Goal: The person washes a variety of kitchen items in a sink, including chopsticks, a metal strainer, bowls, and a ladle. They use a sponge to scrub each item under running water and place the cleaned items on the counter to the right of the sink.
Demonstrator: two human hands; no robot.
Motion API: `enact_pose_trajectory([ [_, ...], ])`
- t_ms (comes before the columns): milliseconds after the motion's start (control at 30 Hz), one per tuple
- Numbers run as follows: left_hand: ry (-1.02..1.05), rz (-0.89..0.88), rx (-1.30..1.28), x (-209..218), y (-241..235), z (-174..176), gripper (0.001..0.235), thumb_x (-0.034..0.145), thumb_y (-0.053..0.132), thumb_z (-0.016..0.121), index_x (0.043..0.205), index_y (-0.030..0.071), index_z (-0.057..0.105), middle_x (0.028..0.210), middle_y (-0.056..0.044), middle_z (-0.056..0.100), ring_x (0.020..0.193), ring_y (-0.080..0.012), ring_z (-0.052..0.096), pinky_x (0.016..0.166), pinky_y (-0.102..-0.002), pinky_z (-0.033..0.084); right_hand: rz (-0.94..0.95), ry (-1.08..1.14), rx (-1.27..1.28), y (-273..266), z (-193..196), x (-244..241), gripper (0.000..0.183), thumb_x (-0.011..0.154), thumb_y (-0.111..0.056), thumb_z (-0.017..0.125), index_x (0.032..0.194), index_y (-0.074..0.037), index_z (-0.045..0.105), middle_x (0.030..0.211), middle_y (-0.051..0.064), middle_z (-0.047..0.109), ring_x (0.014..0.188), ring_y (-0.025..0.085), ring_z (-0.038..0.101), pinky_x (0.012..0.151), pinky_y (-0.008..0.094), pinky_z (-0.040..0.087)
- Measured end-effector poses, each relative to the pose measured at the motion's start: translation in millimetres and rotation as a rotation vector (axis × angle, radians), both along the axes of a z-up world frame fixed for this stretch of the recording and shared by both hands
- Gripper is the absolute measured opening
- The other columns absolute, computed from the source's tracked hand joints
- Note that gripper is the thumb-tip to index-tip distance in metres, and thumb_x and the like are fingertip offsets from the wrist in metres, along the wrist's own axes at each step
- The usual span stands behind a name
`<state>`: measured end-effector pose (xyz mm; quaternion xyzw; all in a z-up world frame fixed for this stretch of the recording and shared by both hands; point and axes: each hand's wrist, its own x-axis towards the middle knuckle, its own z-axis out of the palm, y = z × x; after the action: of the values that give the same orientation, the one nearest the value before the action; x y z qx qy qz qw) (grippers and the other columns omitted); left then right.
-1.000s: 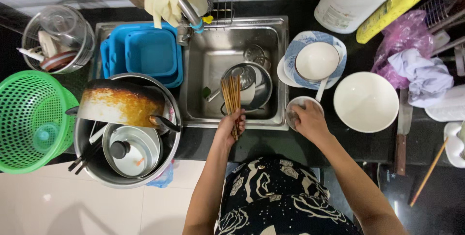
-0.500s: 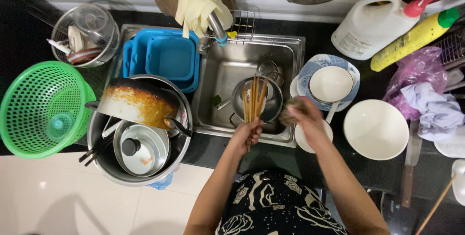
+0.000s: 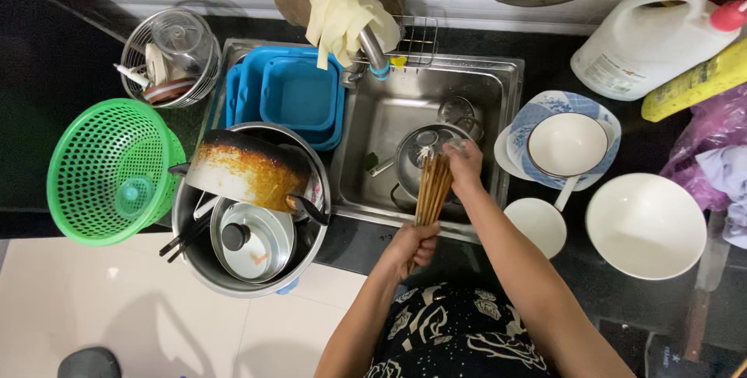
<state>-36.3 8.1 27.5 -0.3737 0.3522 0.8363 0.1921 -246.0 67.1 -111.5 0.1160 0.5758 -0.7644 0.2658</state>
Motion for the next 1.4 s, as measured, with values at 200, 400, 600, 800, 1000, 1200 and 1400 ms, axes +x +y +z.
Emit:
enact_pose_trajectory([
  [200, -0.038, 0.108, -0.013, -20.1, -9.7, -18.0, 0.035, 0.105, 0.042, 0.052, 0.090, 0.011, 0.057, 0.059, 0.007, 0.037, 0.043, -0.0058, 0.029, 0.039, -0.025, 0.021, 0.153, -0.046, 0.119, -6.7, 34.2, 65.5, 0.018, 0.091, -0.005, 0.069, 0.108, -0.006, 0.063, 0.099, 0.003, 0.066, 0.092, 0.016, 0.063, 0.079, 0.035, 0.051],
  [400, -0.077, 0.040, -0.123, -16.4, -17.2, -16.3, 0.035, 0.105, 0.037, 0.059, 0.084, 0.010, 0.053, 0.058, 0.006, 0.038, 0.043, -0.0062, 0.028, 0.038, -0.026, 0.020, 0.038, -0.003, 0.080, -25.5, -23.1, 30.8, 0.025, 0.085, -0.003, 0.075, 0.107, -0.011, 0.067, 0.100, 0.003, 0.070, 0.089, 0.014, 0.065, 0.077, 0.031, 0.052],
  [600, -0.105, 0.028, -0.138, 4.4, -9.2, 20.2, 0.041, 0.100, 0.048, 0.054, 0.088, 0.009, 0.056, 0.056, 0.004, 0.041, 0.041, -0.0072, 0.031, 0.037, -0.025, 0.022, -0.060, -0.135, -0.251, -14.9, 3.0, -2.2, 0.020, 0.091, -0.017, 0.076, 0.105, -0.007, 0.067, 0.096, 0.004, 0.069, 0.085, 0.017, 0.069, 0.075, 0.036, 0.058],
  [800, -0.038, 0.195, -0.047, -16.6, -13.1, -32.7, 0.035, 0.101, 0.037, 0.049, 0.096, 0.004, 0.061, 0.063, -0.001, 0.051, 0.047, -0.0121, 0.043, 0.042, -0.027, 0.034, 0.301, -0.162, -0.052, 11.3, 89.4, 48.0, 0.026, 0.094, -0.031, 0.069, 0.110, -0.011, 0.072, 0.099, 0.004, 0.070, 0.091, 0.017, 0.066, 0.075, 0.039, 0.057],
  [1000, 0.067, -0.007, -0.039, -27.5, -14.3, -60.0, 0.020, 0.103, 0.021, 0.057, 0.087, 0.010, 0.053, 0.067, 0.003, 0.048, 0.049, -0.0062, 0.037, 0.042, -0.023, 0.028, 0.342, 0.013, 0.150, 7.6, 36.7, 73.5, 0.016, 0.093, -0.018, 0.072, 0.103, -0.007, 0.069, 0.097, 0.006, 0.071, 0.091, 0.020, 0.069, 0.079, 0.039, 0.056],
  [1200, -0.038, -0.054, -0.137, -0.8, 0.1, 3.9, 0.023, 0.100, 0.026, 0.061, 0.083, 0.012, 0.053, 0.060, 0.003, 0.044, 0.043, -0.0073, 0.033, 0.037, -0.024, 0.023, -0.100, 0.261, 0.194, -19.0, -23.1, 3.6, 0.011, 0.081, -0.002, 0.075, 0.091, -0.003, 0.074, 0.097, 0.012, 0.072, 0.084, 0.021, 0.069, 0.072, 0.038, 0.057],
  [1400, 0.000, 0.069, -0.305, 32.6, 0.4, -30.4, 0.026, 0.103, 0.031, 0.061, 0.091, 0.008, 0.054, 0.060, 0.002, 0.045, 0.044, -0.0084, 0.037, 0.037, -0.026, 0.028, 0.008, -0.174, -0.267, 20.7, 74.5, -16.1, 0.022, 0.090, -0.030, 0.072, 0.100, -0.011, 0.070, 0.103, 0.012, 0.070, 0.081, 0.025, 0.076, 0.077, 0.043, 0.066],
])
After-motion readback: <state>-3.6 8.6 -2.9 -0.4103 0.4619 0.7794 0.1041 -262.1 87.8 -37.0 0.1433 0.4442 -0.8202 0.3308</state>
